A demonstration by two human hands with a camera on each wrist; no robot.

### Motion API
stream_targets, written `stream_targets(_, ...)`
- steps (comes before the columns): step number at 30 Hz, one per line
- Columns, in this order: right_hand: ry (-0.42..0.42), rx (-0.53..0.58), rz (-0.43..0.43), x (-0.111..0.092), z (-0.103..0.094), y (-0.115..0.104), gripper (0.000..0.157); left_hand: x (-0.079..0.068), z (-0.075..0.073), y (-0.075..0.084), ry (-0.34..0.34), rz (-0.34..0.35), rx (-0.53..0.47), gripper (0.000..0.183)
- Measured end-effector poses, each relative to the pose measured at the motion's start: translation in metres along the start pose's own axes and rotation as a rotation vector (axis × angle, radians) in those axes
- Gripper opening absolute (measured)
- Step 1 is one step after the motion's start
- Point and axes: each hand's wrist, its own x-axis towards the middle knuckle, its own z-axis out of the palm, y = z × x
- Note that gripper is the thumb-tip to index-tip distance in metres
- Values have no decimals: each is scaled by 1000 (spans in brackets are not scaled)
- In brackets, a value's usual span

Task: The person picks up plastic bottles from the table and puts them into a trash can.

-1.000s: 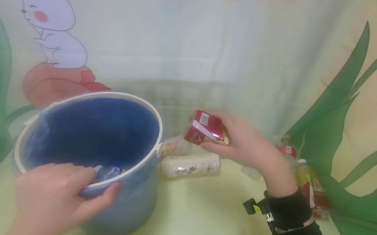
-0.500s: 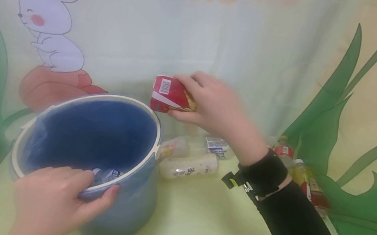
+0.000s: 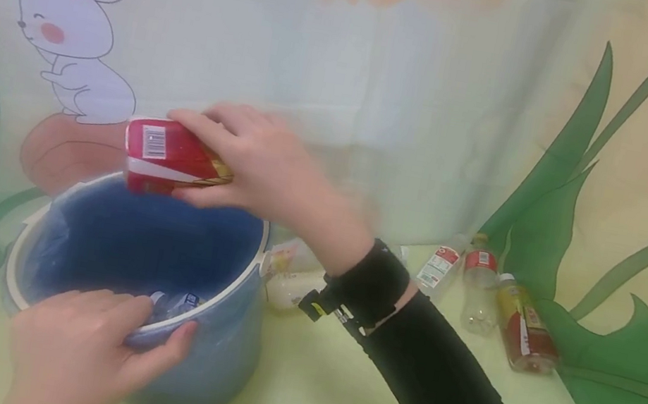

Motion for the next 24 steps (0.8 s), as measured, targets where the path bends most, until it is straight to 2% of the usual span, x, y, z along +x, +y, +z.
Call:
stream_targets(4,28,19,-70,12,16,-15,89,0,-2,0,-19,-9,-4,64)
stream_targets(7,43,138,-105,14,28,-23,88,0,-1,2,-13,-4,10,64)
stream_targets(9,23,237,-99,14,35,-26,87,0,0,3,6,2,12,63)
stream_targets(12,-69,356,-21,10,42,-28,88,1,2,5,17,14,8,62)
stream_targets(15,-177,425,76,8,47,-29,87,2,3,6,16,23,9,61)
stream_targets(17,-236,465,104,7,50,-27,85,3,3,7,24,27,9,61)
stream_targets(24,-506,483,87,6,63,-22,81,5,3,9,72,28,-5,61)
